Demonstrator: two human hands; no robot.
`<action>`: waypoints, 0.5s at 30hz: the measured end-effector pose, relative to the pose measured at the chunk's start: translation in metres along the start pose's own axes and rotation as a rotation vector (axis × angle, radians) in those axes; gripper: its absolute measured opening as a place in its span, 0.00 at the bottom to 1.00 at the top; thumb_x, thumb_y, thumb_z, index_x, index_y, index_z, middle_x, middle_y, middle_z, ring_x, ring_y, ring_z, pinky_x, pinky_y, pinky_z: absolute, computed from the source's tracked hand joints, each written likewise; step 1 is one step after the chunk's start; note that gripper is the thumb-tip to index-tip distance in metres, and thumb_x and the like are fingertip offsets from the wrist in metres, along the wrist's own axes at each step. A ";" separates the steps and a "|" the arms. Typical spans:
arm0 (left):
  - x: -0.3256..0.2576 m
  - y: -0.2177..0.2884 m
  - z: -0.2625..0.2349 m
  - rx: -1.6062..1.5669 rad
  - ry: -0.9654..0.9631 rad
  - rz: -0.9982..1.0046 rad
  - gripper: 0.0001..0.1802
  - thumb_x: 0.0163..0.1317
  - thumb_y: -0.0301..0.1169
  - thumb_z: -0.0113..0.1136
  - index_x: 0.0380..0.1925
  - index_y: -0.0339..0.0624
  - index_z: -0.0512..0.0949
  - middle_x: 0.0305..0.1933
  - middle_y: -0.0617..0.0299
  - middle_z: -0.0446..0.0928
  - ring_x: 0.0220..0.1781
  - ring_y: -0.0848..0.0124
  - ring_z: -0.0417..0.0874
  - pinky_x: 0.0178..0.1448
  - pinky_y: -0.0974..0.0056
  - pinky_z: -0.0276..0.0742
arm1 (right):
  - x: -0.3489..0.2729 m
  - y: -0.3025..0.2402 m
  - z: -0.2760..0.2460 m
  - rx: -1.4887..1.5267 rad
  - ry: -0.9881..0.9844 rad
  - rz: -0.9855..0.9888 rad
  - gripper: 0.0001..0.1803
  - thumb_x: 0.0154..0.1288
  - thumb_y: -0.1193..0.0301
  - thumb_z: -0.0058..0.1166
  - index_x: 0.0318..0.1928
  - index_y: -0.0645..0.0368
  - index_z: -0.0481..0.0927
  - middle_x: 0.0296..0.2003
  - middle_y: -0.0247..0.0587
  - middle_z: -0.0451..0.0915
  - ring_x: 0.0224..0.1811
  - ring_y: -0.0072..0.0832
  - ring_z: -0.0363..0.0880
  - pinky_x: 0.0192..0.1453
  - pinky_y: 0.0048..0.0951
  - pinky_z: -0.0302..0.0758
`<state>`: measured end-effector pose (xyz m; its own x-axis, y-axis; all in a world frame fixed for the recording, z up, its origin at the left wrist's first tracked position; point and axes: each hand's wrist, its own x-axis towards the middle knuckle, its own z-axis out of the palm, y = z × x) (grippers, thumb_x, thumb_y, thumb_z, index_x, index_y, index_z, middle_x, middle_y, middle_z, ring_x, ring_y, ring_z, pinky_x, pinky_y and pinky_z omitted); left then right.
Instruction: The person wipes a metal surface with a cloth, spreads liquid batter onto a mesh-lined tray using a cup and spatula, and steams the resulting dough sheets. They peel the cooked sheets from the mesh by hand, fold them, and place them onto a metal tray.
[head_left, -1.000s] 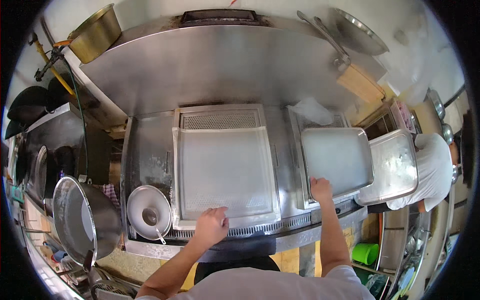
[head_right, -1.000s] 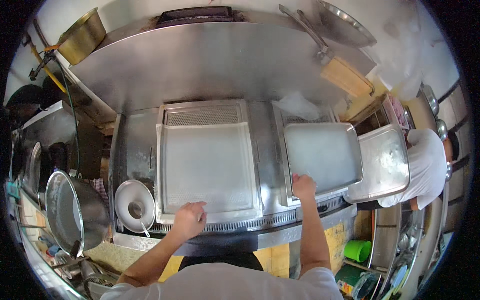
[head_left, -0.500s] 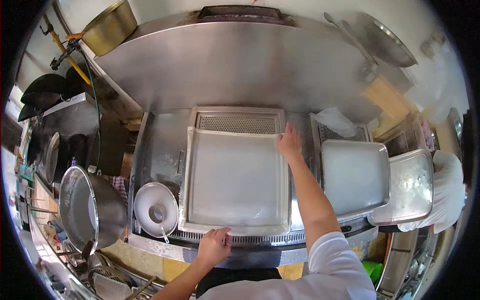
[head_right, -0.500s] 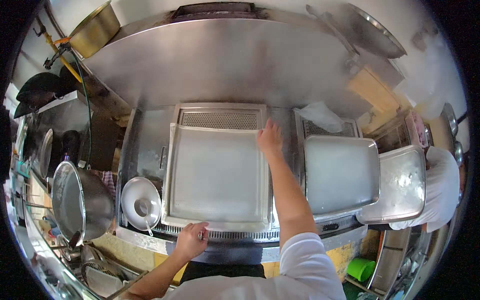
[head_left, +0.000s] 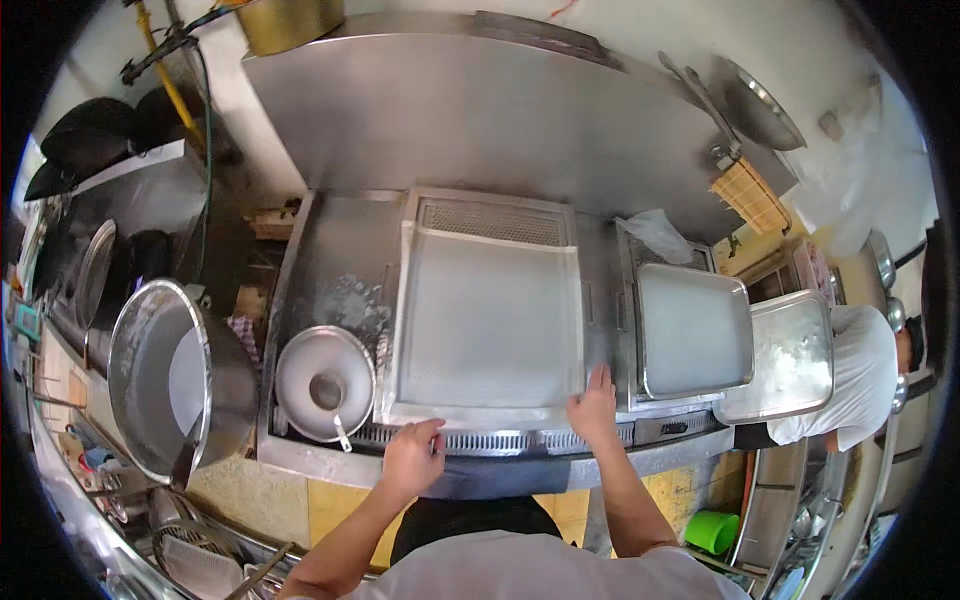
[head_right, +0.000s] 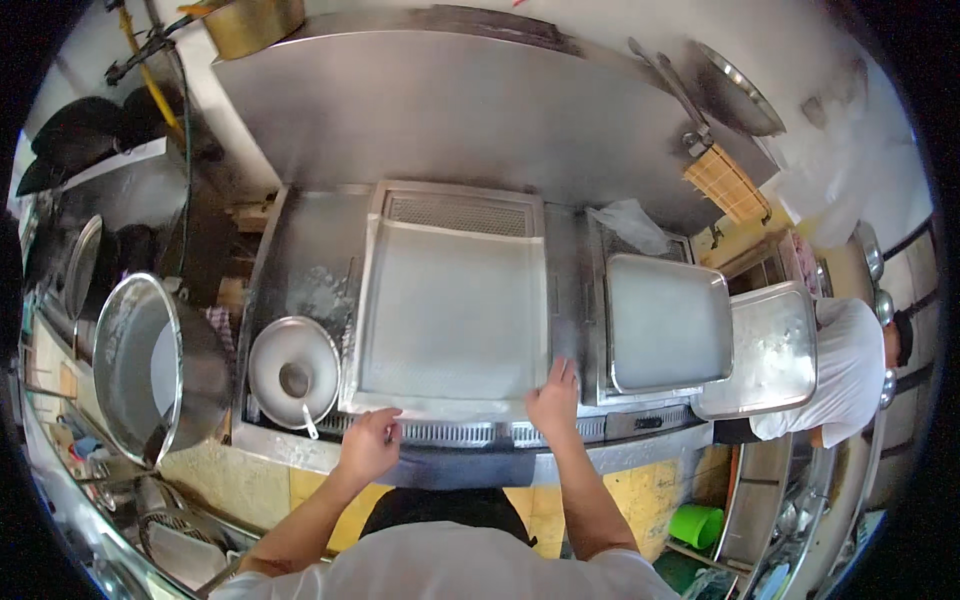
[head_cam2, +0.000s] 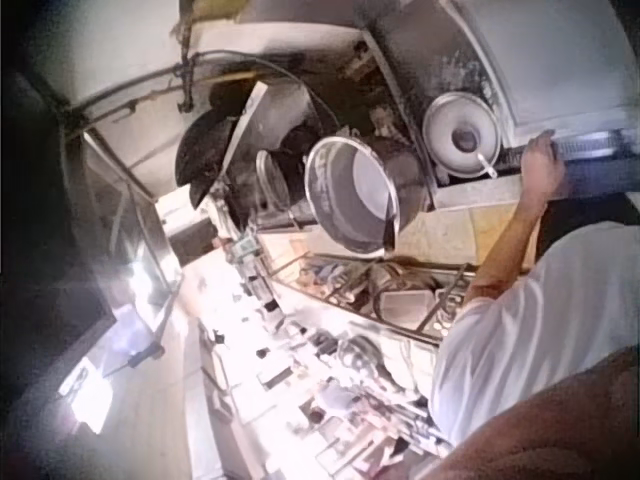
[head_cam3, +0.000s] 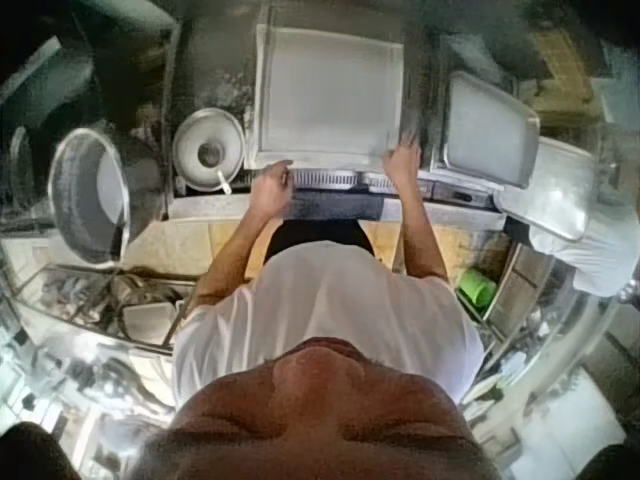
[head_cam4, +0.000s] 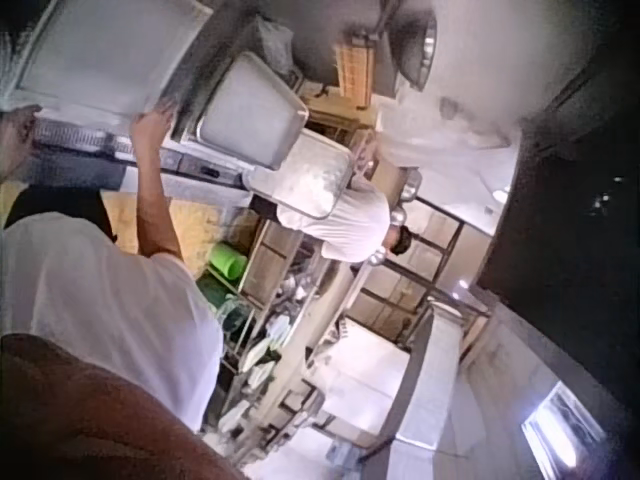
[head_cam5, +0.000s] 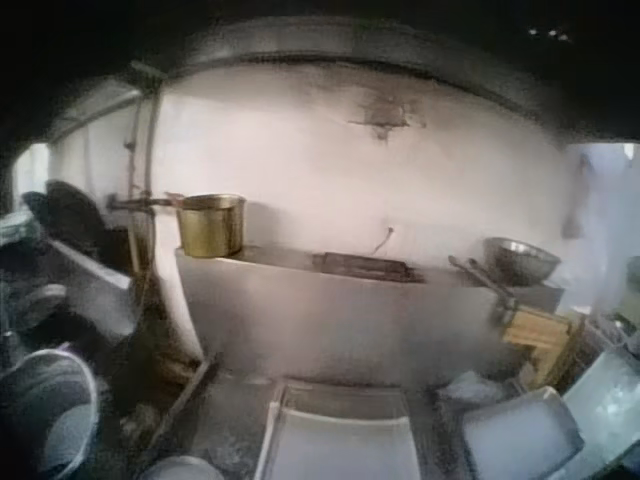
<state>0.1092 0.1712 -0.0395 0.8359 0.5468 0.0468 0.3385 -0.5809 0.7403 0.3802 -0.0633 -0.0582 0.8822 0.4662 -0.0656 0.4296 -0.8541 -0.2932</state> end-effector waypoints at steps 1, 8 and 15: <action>-0.004 -0.005 -0.006 -0.003 0.013 -0.001 0.16 0.56 0.23 0.66 0.46 0.39 0.84 0.36 0.50 0.86 0.41 0.50 0.87 0.48 0.49 0.84 | -0.001 -0.014 -0.001 -0.003 -0.006 -0.013 0.47 0.61 0.68 0.63 0.76 0.73 0.57 0.74 0.74 0.61 0.72 0.69 0.66 0.76 0.57 0.67; -0.044 -0.013 -0.032 -0.011 0.056 -0.001 0.13 0.58 0.25 0.66 0.45 0.41 0.84 0.36 0.48 0.86 0.40 0.50 0.88 0.48 0.48 0.85 | 0.028 -0.163 0.065 0.463 -0.386 -0.342 0.14 0.65 0.68 0.55 0.45 0.59 0.89 0.40 0.59 0.88 0.46 0.52 0.88 0.53 0.47 0.82; -0.092 0.001 -0.033 -0.035 0.105 -0.139 0.16 0.59 0.27 0.66 0.49 0.43 0.85 0.37 0.49 0.87 0.40 0.50 0.89 0.47 0.47 0.85 | 0.018 -0.260 0.064 0.324 -0.890 -0.221 0.13 0.65 0.68 0.53 0.38 0.58 0.90 0.37 0.59 0.88 0.40 0.56 0.88 0.48 0.52 0.84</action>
<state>0.0187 0.1404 -0.0212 0.7322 0.6810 0.0108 0.4304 -0.4749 0.7676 0.2716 0.1820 -0.0439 0.2627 0.7257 -0.6359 0.3766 -0.6839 -0.6249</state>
